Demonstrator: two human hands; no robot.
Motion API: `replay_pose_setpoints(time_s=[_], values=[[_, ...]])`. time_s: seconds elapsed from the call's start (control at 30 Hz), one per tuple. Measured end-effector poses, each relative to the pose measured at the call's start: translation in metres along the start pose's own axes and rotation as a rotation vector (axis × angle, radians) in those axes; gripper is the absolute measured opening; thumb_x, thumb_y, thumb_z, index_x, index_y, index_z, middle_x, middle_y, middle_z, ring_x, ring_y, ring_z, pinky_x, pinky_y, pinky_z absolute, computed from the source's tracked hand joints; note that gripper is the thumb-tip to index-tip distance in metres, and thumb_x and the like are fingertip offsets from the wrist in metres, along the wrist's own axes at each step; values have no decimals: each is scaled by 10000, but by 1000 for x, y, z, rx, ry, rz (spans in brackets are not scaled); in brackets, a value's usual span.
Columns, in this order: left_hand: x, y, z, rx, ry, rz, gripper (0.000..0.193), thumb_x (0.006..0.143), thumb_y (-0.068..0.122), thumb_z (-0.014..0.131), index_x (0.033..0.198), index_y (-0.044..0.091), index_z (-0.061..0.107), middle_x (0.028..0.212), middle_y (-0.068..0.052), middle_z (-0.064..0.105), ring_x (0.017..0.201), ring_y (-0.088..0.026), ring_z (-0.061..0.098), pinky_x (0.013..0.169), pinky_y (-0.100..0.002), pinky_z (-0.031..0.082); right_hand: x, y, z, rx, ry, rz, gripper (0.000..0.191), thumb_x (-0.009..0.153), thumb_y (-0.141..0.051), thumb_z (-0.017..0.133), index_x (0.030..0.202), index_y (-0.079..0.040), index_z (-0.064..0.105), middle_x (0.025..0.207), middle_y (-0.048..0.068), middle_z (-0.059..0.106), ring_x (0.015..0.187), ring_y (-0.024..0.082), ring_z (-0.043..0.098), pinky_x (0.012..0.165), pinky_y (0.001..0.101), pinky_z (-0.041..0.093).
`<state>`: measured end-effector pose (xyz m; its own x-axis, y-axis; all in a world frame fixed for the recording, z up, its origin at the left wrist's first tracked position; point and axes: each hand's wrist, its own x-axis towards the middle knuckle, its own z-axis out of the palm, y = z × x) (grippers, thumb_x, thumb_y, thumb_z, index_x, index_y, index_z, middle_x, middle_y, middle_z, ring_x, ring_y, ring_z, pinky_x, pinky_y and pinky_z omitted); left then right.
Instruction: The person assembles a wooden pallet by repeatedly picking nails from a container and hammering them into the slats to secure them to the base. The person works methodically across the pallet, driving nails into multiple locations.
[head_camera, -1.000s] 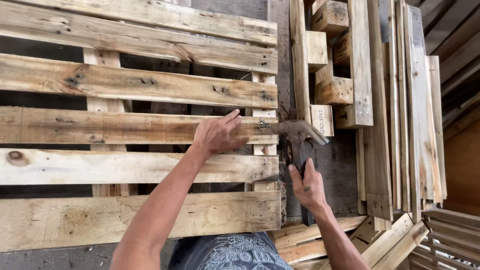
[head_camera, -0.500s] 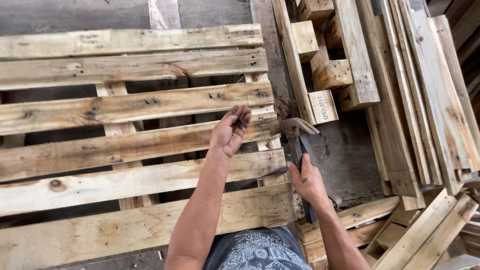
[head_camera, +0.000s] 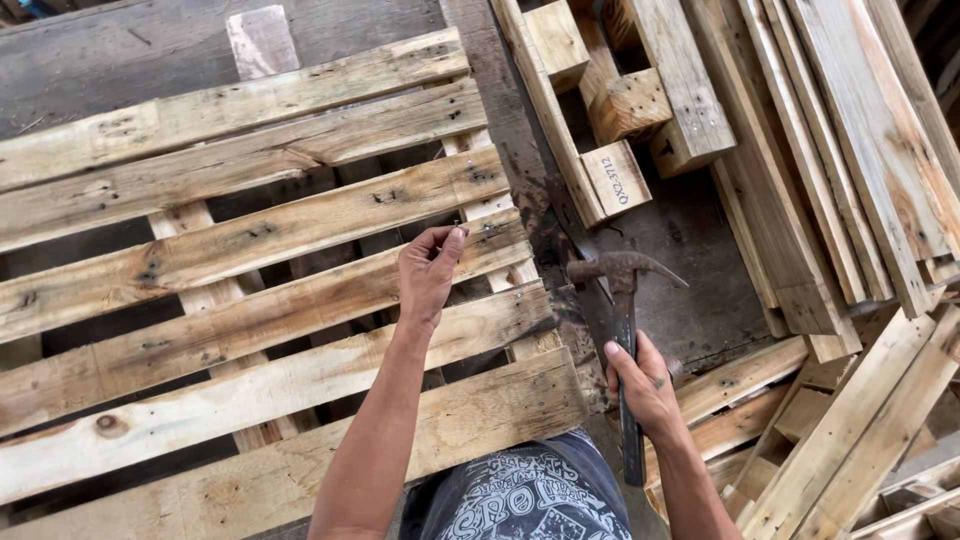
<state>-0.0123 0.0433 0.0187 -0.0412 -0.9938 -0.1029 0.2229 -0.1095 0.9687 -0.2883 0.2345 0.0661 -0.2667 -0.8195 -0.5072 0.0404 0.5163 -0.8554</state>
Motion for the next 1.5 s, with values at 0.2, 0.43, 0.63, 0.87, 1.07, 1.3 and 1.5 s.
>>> replay_pose_setpoints(time_s=[0.2,0.43,0.63,0.87,1.07,1.3,1.5], values=[[-28,11,-21,313,169,30,239,986,311,677,1044,85,727,879,-1,720,713,-78,639,576,-234,568,-29,28,-17,52,3,123,175,985,-268,592,997,-97,557,587,0,513,471,98,464,419,258,391],[-141,42,-136,252,579,41,88,1049,151,686,1063,69,713,872,-27,699,654,-52,491,559,-233,396,-44,50,-35,87,-70,158,153,989,-243,598,992,-98,547,599,2,506,490,98,462,435,253,386],[-251,52,-191,-368,877,-22,182,1109,224,620,958,126,650,782,7,629,542,-40,442,433,-211,341,-35,32,-33,-116,-167,35,154,989,-213,613,977,-77,542,616,4,517,514,98,477,453,267,403],[-324,3,-174,-1049,936,-266,212,1065,255,530,917,113,584,763,-3,611,603,-76,569,478,-195,469,-10,10,13,-331,-419,53,181,946,-234,612,1010,-68,576,613,31,557,516,114,513,445,293,419],[-373,-47,-114,-1108,744,-550,193,1007,276,603,894,120,589,726,-11,576,481,-72,435,336,-206,260,-5,37,97,-401,-627,-85,265,943,-287,609,1008,-30,597,536,79,544,420,164,456,411,318,364],[-447,-48,-239,-846,985,-271,218,984,287,668,879,98,643,713,-11,581,478,-86,418,366,-238,278,-32,70,220,-412,-670,-29,266,961,-279,606,1003,-16,591,524,118,504,410,199,440,412,351,354],[-492,27,-439,41,1097,-236,304,1009,299,606,1121,45,731,916,-41,734,713,-98,645,609,-257,563,-117,77,336,-479,-625,-137,286,985,-305,602,990,-20,589,585,96,544,484,173,487,465,318,389]])
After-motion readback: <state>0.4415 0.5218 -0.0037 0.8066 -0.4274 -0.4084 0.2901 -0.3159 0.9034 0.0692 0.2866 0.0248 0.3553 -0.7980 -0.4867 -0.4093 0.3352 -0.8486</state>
